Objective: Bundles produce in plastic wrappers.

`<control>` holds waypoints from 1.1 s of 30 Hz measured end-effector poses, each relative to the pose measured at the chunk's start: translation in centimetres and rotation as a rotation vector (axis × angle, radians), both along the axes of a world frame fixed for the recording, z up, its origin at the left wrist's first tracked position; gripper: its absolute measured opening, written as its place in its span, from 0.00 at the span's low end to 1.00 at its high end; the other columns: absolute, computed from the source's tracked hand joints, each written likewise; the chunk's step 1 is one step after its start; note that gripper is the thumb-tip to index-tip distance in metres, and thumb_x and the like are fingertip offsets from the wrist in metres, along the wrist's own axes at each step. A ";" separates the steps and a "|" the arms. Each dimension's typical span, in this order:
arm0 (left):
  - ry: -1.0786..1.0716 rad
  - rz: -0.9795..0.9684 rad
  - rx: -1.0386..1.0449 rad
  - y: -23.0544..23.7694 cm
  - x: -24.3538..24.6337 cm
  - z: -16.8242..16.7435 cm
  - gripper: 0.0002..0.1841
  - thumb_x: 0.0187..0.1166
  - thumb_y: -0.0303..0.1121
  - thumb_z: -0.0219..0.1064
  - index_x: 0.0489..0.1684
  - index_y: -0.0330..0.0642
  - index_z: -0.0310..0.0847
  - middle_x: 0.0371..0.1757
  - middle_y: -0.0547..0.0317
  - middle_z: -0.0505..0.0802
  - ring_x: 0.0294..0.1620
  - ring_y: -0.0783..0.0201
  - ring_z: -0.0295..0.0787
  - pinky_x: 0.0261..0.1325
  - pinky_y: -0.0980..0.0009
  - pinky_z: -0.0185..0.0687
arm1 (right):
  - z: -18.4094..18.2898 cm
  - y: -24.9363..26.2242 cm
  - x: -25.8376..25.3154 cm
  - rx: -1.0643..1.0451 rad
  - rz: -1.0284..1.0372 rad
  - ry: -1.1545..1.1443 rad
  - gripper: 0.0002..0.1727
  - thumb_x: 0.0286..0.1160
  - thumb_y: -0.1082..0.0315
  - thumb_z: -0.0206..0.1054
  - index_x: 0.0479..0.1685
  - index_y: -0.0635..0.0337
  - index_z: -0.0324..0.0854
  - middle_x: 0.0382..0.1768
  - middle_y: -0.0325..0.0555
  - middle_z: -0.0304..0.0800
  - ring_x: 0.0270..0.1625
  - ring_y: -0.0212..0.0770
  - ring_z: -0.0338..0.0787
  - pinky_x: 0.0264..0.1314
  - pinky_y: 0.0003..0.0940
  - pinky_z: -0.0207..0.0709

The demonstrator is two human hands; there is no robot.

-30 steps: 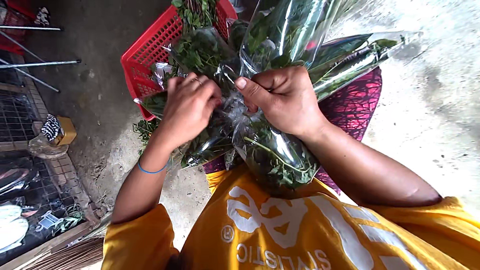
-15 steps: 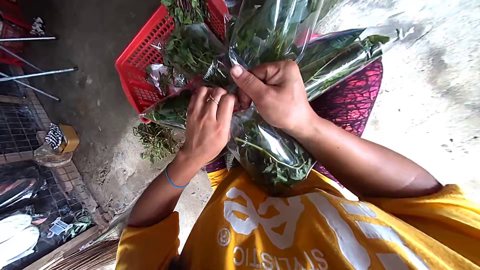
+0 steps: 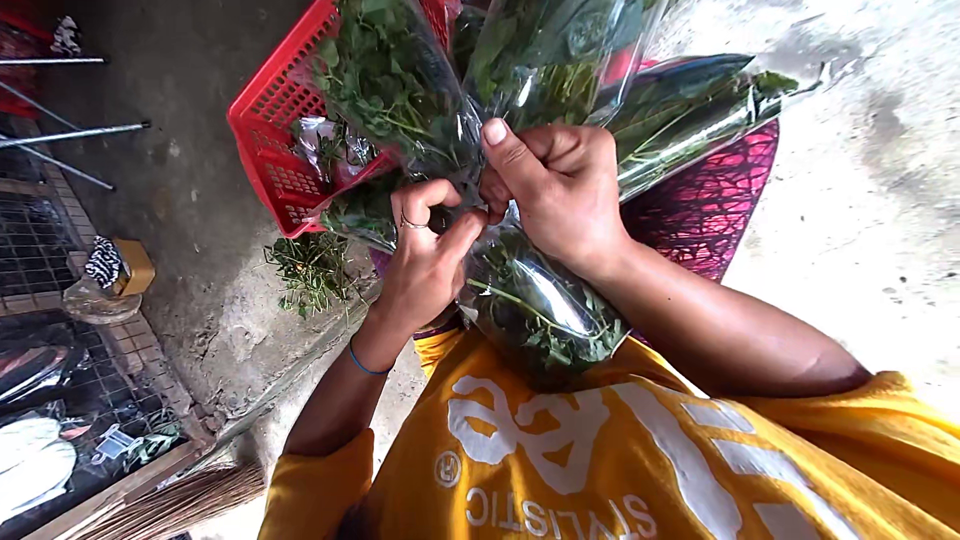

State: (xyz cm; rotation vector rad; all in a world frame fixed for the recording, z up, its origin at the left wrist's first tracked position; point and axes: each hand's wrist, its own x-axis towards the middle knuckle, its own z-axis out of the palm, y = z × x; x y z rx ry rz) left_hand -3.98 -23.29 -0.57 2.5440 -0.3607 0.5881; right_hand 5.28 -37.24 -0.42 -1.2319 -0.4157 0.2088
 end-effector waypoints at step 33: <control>0.182 0.232 0.157 0.8 2.7 4.6 0.07 0.74 0.26 0.67 0.38 0.39 0.92 0.42 0.47 0.95 0.51 0.48 0.90 0.63 0.44 0.67 | 0.9 -0.5 1.1 0.181 0.024 -0.140 0.23 0.87 0.70 0.57 0.15 0.45 0.76 0.15 0.25 0.82 0.19 0.25 0.83 0.26 0.26 0.83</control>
